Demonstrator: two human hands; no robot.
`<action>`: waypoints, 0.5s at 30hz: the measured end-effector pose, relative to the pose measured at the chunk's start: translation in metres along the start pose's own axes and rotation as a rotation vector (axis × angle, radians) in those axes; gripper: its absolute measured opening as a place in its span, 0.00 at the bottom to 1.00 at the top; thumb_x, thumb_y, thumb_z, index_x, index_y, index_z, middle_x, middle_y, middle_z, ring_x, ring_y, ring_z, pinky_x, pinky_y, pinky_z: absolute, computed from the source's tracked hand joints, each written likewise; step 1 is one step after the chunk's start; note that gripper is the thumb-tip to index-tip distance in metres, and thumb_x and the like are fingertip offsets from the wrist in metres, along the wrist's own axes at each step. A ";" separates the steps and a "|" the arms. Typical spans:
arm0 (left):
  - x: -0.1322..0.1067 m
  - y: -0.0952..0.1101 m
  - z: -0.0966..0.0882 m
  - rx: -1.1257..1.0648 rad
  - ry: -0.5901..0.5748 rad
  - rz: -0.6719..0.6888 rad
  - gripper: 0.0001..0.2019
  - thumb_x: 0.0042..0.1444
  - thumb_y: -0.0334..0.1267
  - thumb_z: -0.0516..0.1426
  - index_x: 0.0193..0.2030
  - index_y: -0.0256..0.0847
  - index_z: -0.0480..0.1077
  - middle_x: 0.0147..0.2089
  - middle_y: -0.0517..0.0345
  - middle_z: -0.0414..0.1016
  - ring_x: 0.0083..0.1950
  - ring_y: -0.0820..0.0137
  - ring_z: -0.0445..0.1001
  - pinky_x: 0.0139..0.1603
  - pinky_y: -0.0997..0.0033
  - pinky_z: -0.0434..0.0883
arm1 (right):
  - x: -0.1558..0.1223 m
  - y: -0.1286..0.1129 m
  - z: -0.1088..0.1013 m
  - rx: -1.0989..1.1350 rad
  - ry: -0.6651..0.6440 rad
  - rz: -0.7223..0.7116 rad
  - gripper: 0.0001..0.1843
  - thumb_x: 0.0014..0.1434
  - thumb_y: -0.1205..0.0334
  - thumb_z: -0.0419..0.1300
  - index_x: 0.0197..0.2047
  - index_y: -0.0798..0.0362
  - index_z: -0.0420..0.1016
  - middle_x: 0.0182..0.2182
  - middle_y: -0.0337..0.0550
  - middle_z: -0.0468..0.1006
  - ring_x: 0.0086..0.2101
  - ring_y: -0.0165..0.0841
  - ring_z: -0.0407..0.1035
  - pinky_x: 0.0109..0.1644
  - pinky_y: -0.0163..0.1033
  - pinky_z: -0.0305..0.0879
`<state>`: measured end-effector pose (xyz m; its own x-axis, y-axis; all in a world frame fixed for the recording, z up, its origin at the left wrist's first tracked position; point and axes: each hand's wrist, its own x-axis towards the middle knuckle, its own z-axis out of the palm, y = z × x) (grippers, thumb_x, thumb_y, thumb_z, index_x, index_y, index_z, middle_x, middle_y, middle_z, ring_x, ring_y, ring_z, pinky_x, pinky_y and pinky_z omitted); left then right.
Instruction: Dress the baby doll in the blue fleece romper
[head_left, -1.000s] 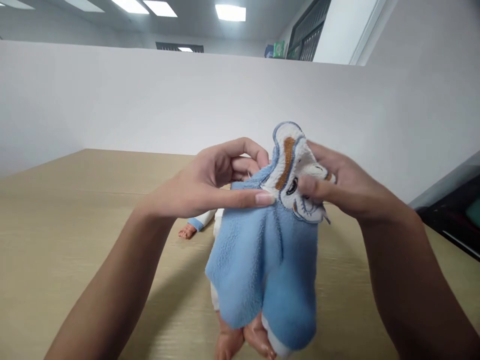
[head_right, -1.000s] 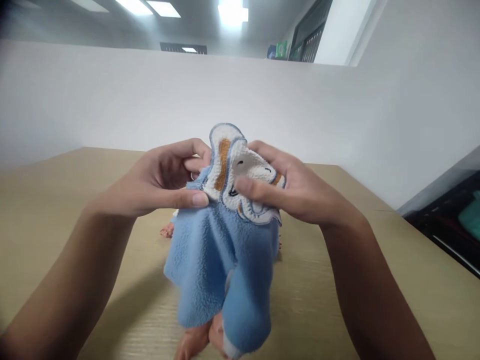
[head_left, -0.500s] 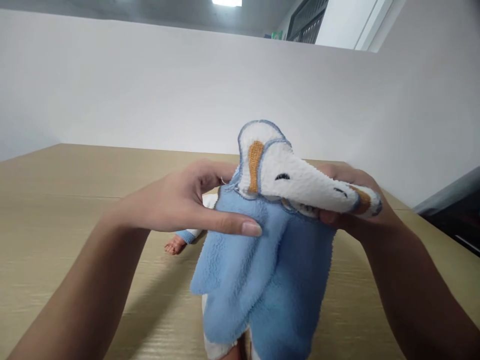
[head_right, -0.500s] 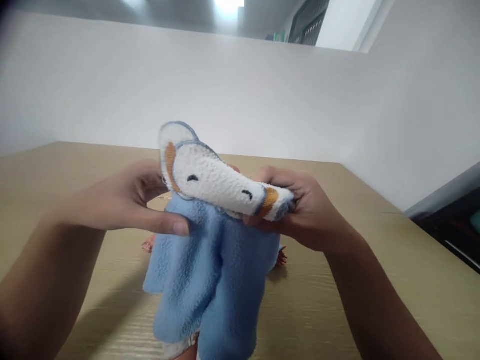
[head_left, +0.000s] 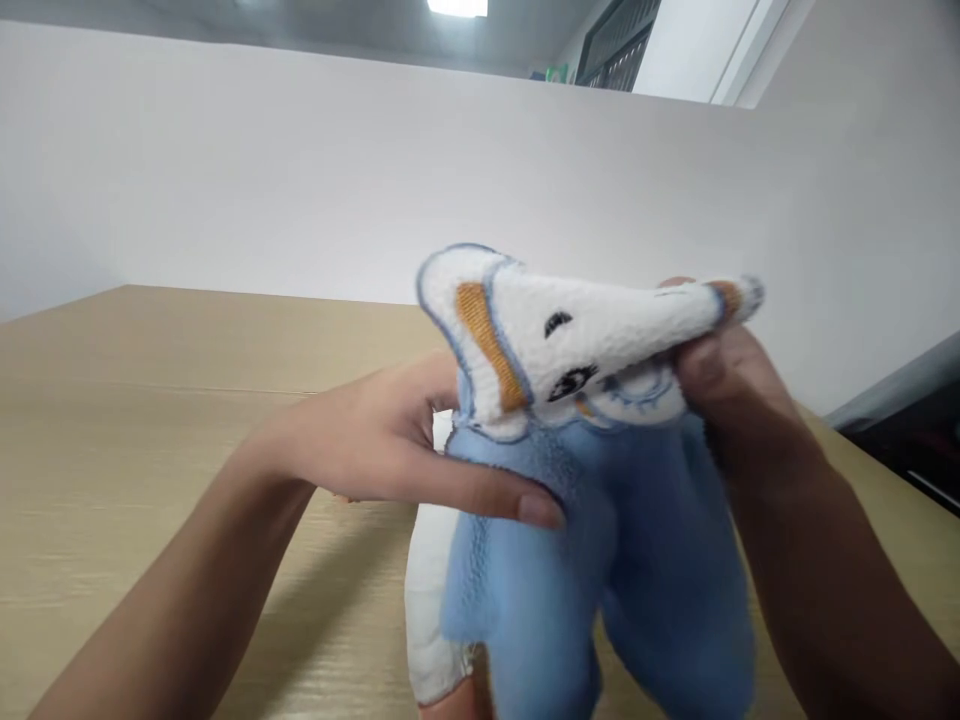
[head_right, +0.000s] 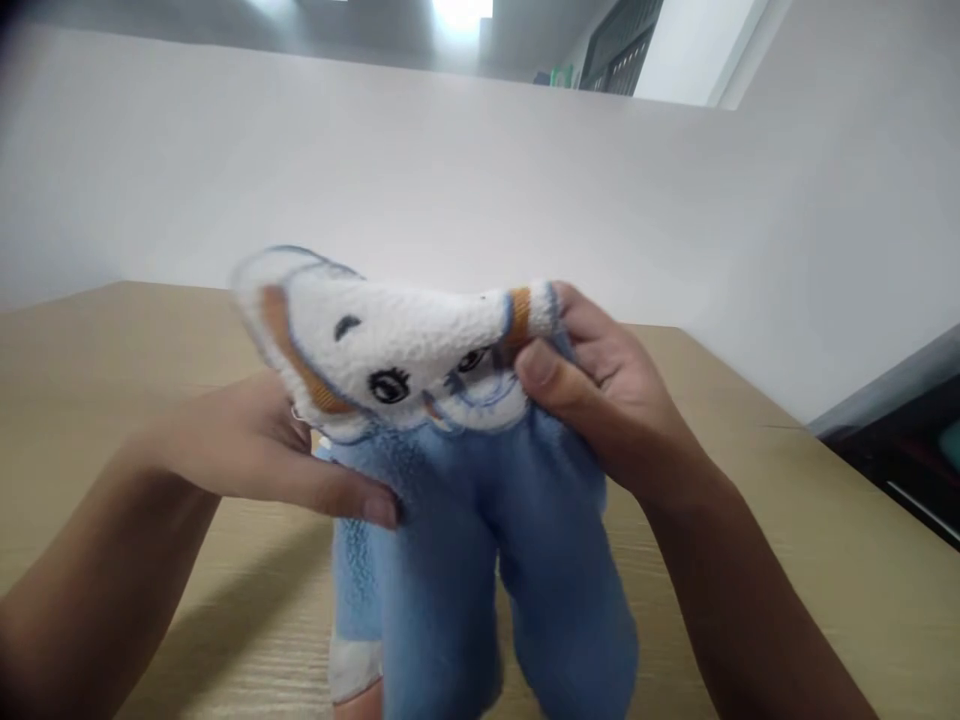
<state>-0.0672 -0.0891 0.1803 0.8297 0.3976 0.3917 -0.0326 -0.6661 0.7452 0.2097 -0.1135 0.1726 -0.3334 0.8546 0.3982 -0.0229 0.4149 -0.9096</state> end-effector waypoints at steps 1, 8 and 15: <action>0.000 -0.002 0.001 -0.017 0.020 -0.003 0.14 0.59 0.38 0.72 0.51 0.47 0.83 0.45 0.57 0.86 0.54 0.56 0.84 0.53 0.64 0.83 | 0.000 0.006 -0.003 0.002 -0.075 0.038 0.29 0.63 0.38 0.72 0.61 0.42 0.78 0.56 0.44 0.82 0.59 0.48 0.78 0.60 0.45 0.77; 0.000 -0.019 0.001 -0.165 0.136 -0.036 0.03 0.66 0.39 0.67 0.44 0.45 0.81 0.40 0.62 0.83 0.42 0.67 0.82 0.43 0.74 0.80 | 0.015 0.031 -0.020 -0.093 -0.749 0.318 0.39 0.53 0.54 0.81 0.66 0.49 0.79 0.52 0.46 0.86 0.55 0.47 0.81 0.57 0.44 0.81; -0.009 -0.022 -0.005 -0.166 0.028 -0.138 0.09 0.64 0.43 0.69 0.46 0.42 0.78 0.36 0.61 0.80 0.36 0.69 0.79 0.38 0.74 0.79 | 0.005 0.015 0.002 -0.046 -0.667 0.112 0.23 0.51 0.67 0.80 0.51 0.49 0.86 0.45 0.36 0.88 0.50 0.41 0.81 0.55 0.36 0.79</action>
<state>-0.0769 -0.0749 0.1628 0.8172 0.4964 0.2929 -0.0129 -0.4923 0.8703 0.2060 -0.1037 0.1608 -0.8420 0.5237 0.1293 0.0815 0.3605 -0.9292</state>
